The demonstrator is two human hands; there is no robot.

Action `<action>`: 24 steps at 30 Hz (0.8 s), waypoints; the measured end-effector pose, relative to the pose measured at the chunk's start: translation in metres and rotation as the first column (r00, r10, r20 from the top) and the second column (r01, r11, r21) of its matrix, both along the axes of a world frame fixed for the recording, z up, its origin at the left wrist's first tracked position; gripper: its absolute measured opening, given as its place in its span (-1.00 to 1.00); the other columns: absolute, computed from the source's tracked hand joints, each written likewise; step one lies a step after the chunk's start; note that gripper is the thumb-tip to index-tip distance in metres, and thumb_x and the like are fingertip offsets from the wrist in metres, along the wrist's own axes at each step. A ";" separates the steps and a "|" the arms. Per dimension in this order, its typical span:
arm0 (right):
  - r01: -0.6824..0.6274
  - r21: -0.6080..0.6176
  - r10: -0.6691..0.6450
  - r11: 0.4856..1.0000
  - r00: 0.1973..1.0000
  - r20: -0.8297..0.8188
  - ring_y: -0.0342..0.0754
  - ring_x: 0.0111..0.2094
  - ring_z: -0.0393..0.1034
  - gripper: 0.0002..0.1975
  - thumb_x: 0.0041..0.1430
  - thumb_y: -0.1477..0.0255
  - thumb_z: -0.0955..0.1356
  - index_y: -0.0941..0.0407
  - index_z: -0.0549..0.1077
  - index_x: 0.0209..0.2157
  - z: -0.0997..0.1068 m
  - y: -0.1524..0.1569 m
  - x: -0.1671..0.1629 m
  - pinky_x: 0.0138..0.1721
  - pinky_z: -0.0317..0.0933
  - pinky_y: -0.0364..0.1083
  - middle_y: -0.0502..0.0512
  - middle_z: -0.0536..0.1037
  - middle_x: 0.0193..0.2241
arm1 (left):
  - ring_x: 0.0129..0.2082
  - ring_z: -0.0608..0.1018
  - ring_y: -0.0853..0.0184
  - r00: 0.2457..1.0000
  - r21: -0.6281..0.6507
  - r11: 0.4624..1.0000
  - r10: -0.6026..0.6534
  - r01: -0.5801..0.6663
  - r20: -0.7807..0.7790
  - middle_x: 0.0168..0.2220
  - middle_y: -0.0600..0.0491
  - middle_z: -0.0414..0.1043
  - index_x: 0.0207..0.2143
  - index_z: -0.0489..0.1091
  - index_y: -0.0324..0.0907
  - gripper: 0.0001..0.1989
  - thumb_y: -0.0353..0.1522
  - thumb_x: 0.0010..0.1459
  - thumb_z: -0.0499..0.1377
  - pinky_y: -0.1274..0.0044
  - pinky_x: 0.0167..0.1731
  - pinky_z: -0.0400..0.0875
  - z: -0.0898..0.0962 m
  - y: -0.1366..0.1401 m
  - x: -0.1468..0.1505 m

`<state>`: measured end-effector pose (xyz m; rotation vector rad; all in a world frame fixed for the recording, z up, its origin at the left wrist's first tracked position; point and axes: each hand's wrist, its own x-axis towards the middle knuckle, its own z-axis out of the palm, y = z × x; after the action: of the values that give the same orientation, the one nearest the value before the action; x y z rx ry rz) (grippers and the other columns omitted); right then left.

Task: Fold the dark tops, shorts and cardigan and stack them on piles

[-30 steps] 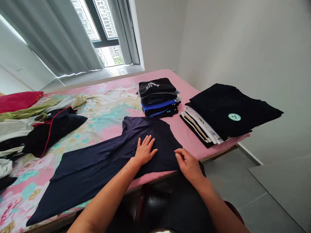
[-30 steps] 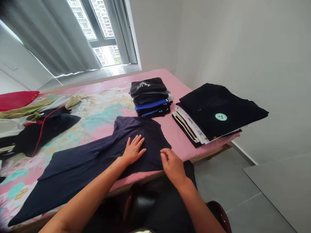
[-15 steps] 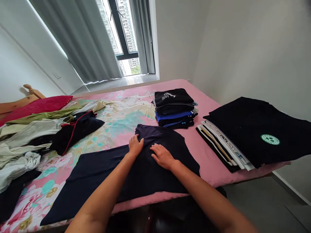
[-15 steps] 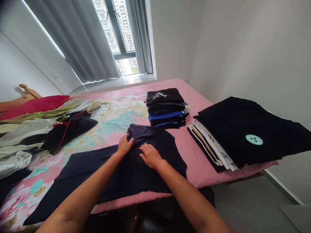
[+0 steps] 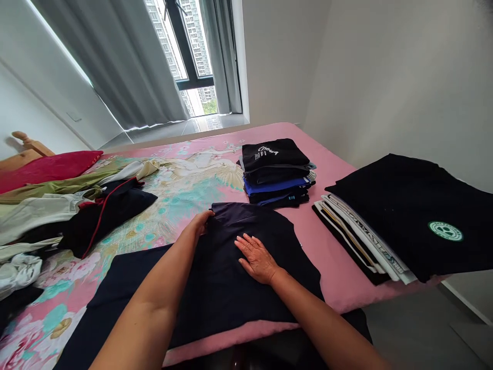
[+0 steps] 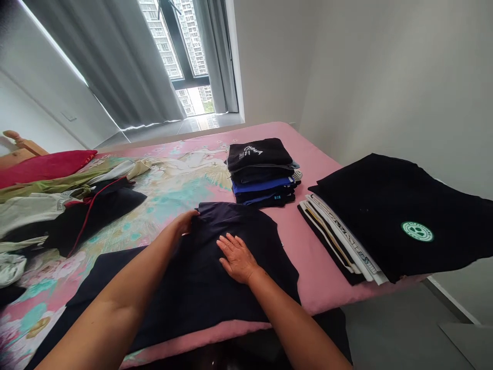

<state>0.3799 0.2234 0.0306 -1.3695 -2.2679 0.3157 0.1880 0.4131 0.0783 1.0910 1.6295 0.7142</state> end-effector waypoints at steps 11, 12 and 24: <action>0.020 -0.040 -0.014 0.999 0.989 0.149 0.05 0.28 -0.17 -0.45 0.28 0.19 0.12 0.08 0.08 0.25 0.006 0.001 -0.011 0.21 -0.20 0.10 0.07 0.08 0.26 | -0.63 0.30 0.50 0.938 0.173 0.964 -0.240 0.200 0.251 -0.58 0.18 0.31 -0.46 0.35 -0.20 -0.84 -0.40 -0.22 0.15 0.64 -0.59 0.15 0.053 -0.075 0.005; 0.023 -0.041 -0.016 0.999 0.986 0.166 0.06 0.27 -0.13 -0.45 0.28 0.18 0.12 0.09 0.09 0.24 0.009 0.002 -0.013 0.20 -0.17 0.11 0.10 0.12 0.24 | -0.63 0.29 0.50 0.931 0.189 0.958 -0.261 0.217 0.253 -0.60 0.18 0.30 -0.47 0.36 -0.20 -0.85 -0.40 -0.23 0.15 0.64 -0.60 0.13 0.061 -0.084 0.007; 0.000 -0.114 0.025 0.993 0.976 0.216 0.11 0.17 0.13 -0.56 0.19 0.35 0.22 0.04 0.33 0.11 0.019 0.038 -0.010 0.23 -0.14 0.09 0.10 0.34 0.11 | -0.38 0.44 0.34 0.677 0.445 0.510 -0.553 0.736 -0.486 -0.45 0.05 0.44 -0.43 0.44 -0.17 -0.75 -0.52 0.00 -0.03 0.52 -0.32 0.28 0.053 -0.209 0.018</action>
<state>0.3699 0.2615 0.0500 -1.5129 -2.4702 0.3170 0.2064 0.2037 0.1313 2.2420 1.0203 0.5764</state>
